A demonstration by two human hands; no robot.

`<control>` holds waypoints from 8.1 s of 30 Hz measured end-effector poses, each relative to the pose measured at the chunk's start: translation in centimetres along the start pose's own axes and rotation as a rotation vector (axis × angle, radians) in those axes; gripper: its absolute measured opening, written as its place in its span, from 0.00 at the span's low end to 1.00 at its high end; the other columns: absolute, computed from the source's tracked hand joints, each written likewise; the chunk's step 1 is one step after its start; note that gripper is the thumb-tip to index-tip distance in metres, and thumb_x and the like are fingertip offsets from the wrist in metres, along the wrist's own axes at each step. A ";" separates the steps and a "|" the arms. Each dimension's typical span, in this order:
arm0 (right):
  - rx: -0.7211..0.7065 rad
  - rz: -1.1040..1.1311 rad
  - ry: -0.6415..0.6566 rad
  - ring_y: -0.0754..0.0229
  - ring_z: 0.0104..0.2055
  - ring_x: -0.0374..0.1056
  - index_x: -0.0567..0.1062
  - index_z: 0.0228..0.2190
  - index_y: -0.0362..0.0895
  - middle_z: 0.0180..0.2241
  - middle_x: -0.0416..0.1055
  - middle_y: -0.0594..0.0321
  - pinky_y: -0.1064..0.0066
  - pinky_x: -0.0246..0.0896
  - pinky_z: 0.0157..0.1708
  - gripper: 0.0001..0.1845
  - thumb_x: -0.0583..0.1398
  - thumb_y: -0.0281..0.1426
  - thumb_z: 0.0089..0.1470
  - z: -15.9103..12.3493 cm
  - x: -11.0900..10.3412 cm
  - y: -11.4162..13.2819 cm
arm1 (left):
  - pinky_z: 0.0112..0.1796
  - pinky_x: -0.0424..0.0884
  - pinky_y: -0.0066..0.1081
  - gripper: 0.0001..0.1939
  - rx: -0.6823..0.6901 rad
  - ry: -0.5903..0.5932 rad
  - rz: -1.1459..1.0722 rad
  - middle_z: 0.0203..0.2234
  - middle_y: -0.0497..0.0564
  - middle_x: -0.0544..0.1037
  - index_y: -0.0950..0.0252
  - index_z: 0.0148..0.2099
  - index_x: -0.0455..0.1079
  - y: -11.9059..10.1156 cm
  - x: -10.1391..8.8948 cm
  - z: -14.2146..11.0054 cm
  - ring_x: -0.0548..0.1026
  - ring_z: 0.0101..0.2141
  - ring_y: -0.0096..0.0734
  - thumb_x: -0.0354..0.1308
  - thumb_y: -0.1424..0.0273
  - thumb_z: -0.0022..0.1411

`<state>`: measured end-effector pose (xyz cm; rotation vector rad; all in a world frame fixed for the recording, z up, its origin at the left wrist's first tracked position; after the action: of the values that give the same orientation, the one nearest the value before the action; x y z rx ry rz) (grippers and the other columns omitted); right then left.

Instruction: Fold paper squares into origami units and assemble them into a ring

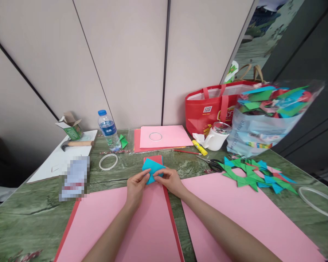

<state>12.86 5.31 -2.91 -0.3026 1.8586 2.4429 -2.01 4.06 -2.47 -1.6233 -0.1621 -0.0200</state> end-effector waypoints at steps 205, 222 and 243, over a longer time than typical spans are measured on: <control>0.063 0.232 -0.091 0.66 0.22 0.60 0.65 0.25 0.44 0.22 0.62 0.69 0.74 0.59 0.22 0.14 0.63 0.38 0.39 -0.1 0.1 -0.4 | 0.34 0.68 0.31 0.19 0.074 0.224 0.009 0.32 0.53 0.75 0.66 0.44 0.69 -1.5 0.6 -0.2 0.72 0.33 0.34 0.59 0.68 0.48; 0.102 0.259 -0.099 0.64 0.20 0.63 0.61 0.23 0.46 0.19 0.62 0.70 0.70 0.63 0.21 0.17 0.64 0.40 0.39 -0.3 0.2 -0.5 | 0.39 0.68 0.32 0.20 0.031 0.220 -0.040 0.37 0.53 0.75 0.65 0.44 0.69 -0.9 1.1 -0.4 0.73 0.36 0.34 0.62 0.69 0.45; 0.092 0.267 -0.129 0.63 0.19 0.64 0.59 0.20 0.46 0.17 0.61 0.71 0.70 0.62 0.20 0.19 0.64 0.40 0.38 -0.3 0.2 -0.5 | 0.33 0.68 0.29 0.20 0.022 0.162 -0.029 0.20 0.47 0.73 0.66 0.41 0.72 -1.9 1.3 -0.8 0.72 0.29 0.32 0.65 0.72 0.41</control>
<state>12.81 5.13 -3.45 0.1141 2.0635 2.4556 -0.84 3.45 -0.43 -1.5899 -0.0607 -0.1711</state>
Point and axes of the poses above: each hand's wrist, its own z-axis towards the middle knuckle, its own x-axis out of the palm, y = z × x, the point moved 2 cm from there along z, towards the middle knuckle
